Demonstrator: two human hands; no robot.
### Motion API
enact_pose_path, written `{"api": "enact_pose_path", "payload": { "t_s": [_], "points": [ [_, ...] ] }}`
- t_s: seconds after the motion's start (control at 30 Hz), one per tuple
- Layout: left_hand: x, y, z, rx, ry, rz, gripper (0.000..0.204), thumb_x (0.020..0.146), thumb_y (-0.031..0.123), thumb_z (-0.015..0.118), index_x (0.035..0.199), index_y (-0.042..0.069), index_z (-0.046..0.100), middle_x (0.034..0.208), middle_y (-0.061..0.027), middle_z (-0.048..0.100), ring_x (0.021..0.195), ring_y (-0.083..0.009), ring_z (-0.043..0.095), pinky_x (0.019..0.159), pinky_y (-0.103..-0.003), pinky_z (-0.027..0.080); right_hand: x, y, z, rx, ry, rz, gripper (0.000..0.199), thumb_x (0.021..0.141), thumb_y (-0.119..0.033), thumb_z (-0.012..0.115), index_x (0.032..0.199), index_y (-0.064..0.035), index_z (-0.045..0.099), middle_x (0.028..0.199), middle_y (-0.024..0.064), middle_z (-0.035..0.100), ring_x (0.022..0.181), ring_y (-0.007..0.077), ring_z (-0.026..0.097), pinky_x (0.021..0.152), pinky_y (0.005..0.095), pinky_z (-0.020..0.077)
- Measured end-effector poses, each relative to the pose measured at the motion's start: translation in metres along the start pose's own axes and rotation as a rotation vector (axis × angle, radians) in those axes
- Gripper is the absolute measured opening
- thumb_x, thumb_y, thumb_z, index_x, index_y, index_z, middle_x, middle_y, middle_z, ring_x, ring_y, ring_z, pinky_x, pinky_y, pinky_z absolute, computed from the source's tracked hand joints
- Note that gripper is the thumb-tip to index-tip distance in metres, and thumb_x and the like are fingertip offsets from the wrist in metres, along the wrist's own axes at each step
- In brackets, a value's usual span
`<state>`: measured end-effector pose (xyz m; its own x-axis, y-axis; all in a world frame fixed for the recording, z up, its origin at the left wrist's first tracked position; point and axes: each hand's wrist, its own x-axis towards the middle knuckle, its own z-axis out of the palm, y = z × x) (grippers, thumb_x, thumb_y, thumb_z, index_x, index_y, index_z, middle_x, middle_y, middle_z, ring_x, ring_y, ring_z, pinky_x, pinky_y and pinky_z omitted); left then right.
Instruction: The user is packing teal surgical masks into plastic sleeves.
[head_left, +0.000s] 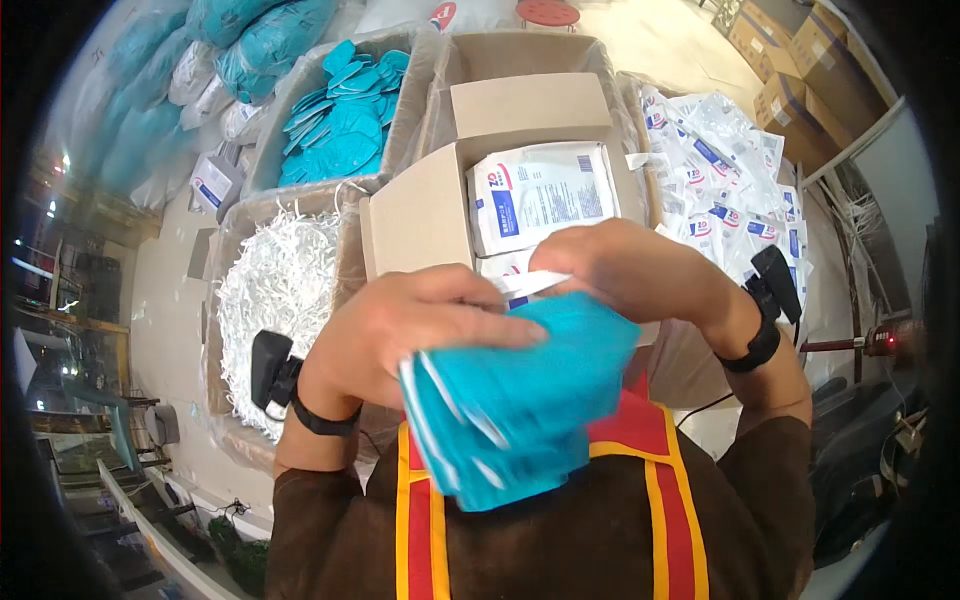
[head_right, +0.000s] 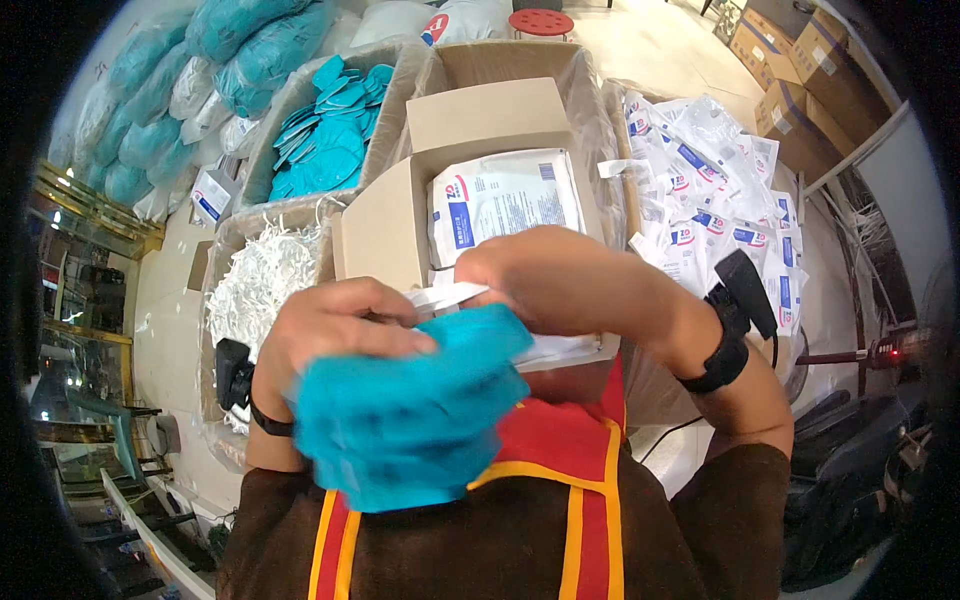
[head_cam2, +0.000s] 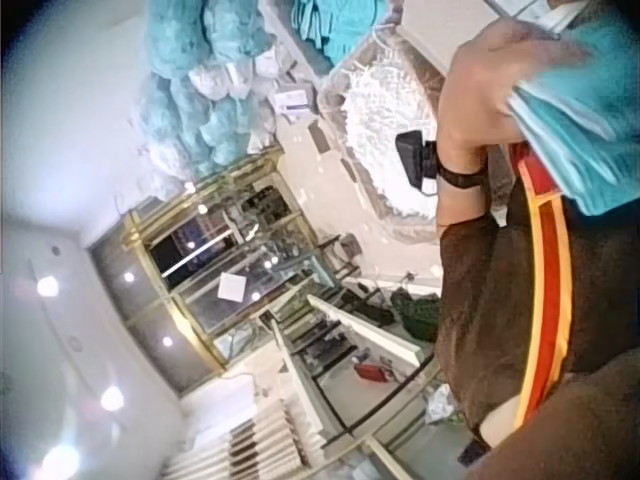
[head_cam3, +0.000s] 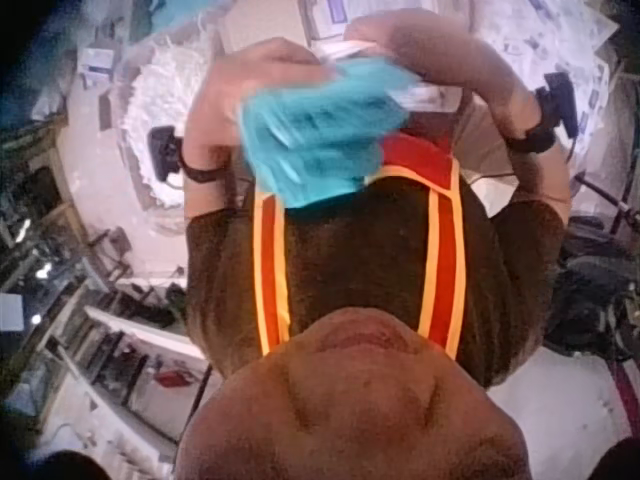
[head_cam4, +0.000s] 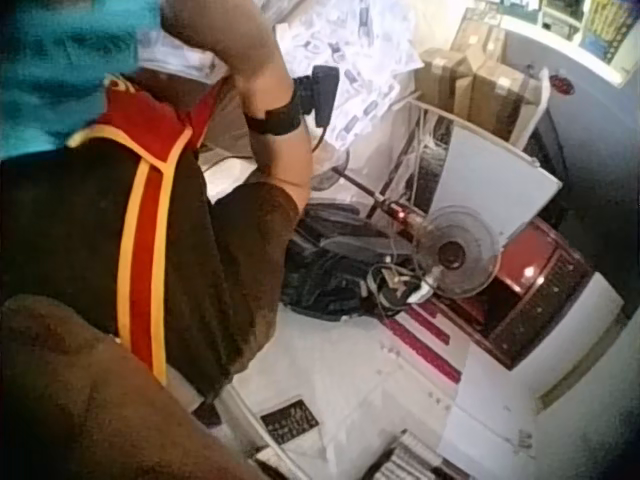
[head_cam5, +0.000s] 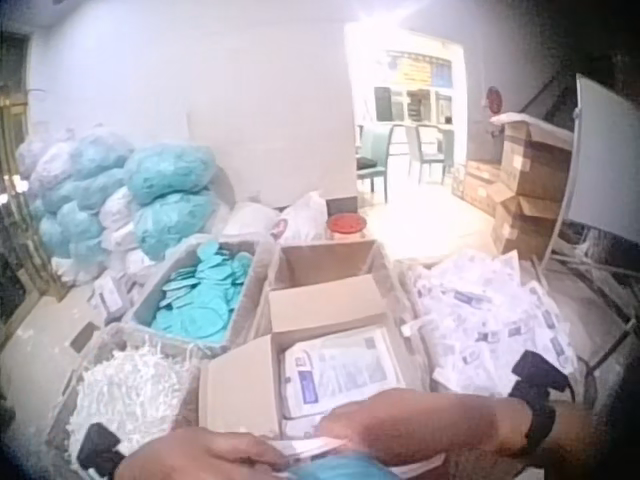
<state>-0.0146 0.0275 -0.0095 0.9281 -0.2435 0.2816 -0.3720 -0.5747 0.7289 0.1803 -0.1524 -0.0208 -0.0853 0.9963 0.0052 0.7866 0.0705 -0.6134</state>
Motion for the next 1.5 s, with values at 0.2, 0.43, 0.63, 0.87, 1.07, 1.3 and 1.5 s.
{"api": "enact_pose_path", "payload": {
  "t_s": [0.2,0.43,0.63,0.87,1.07,1.3,1.5],
  "points": [
    [0.013,0.024,-0.011,0.19,-0.149,-0.012,0.039,0.072,0.021,0.074,0.111,0.019,0.072,0.124,-0.0161,0.058,0.099,-0.0288,0.066,0.078,-0.033,0.054,0.013,0.017,-0.02,0.062,-0.024,-0.079,0.022,0.087,-0.016,0.059,0.105,-0.0031,0.061,0.099,0.0169,0.063,0.094,0.0371,0.06,0.08,0.0416,0.0479],
    [0.01,0.032,-0.007,0.591,-0.194,-0.006,0.044,0.067,0.013,0.075,0.11,0.016,0.069,0.133,-0.017,0.052,0.103,-0.0334,0.063,0.08,-0.036,0.054,0.025,0.001,-0.046,-0.098,-0.054,-0.112,0.022,0.091,-0.019,0.056,0.105,-0.0029,0.06,0.097,0.0171,0.063,0.094,0.0366,0.06,0.08,0.0402,0.0476],
    [0.001,0.03,0.015,0.495,-0.031,-0.172,0.045,0.066,0.01,0.073,0.111,0.014,0.066,0.131,-0.0193,0.051,0.099,-0.0342,0.063,0.082,-0.037,0.053,0.006,-0.017,-0.02,-0.063,-0.068,-0.067,0.024,0.09,-0.021,0.058,0.107,-0.0031,0.059,0.096,0.0179,0.063,0.09,0.0384,0.061,0.077,0.0434,0.0487],
    [0.003,0.014,0.021,0.758,-0.159,-0.096,0.028,0.073,0.009,0.065,0.101,0.007,0.058,0.097,-0.0107,0.056,0.079,-0.0299,0.061,0.07,-0.038,0.05,0.006,-0.006,-0.017,-0.098,0.015,-0.155,0.025,0.083,-0.014,0.066,0.105,-0.0035,0.06,0.094,0.0148,0.062,0.087,0.0369,0.06,0.075,0.0411,0.0483],
    [0.007,0.012,0.021,0.735,-0.071,-0.016,0.015,0.078,0.011,0.059,0.093,0.007,0.056,0.088,-0.0092,0.054,0.072,-0.0275,0.06,0.068,-0.037,0.049,0.007,-0.013,-0.01,0.006,0.052,-0.196,0.024,0.081,-0.01,0.066,0.104,-0.004,0.061,0.094,0.0138,0.06,0.086,0.037,0.059,0.074,0.0405,0.0485],
    [0.002,0.013,0.021,0.709,-0.09,0.015,0.022,0.076,0.011,0.06,0.098,0.007,0.059,0.094,-0.0095,0.055,0.075,-0.0271,0.06,0.068,-0.036,0.05,0.008,-0.01,-0.014,-0.182,-0.078,-0.112,0.018,0.084,-0.009,0.061,0.101,-0.0034,0.06,0.095,0.015,0.061,0.087,0.0367,0.061,0.074,0.0412,0.0489],
    [0.009,0.015,0.021,0.746,-0.159,0.0,0.029,0.074,0.011,0.062,0.103,0.007,0.061,0.096,-0.0093,0.055,0.076,-0.0263,0.059,0.067,-0.036,0.05,0.01,-0.012,0.002,-0.123,-0.007,-0.108,0.015,0.08,-0.006,0.059,0.095,-0.0016,0.06,0.09,0.0166,0.061,0.086,0.0361,0.061,0.073,0.0401,0.0496]
  ]
}}
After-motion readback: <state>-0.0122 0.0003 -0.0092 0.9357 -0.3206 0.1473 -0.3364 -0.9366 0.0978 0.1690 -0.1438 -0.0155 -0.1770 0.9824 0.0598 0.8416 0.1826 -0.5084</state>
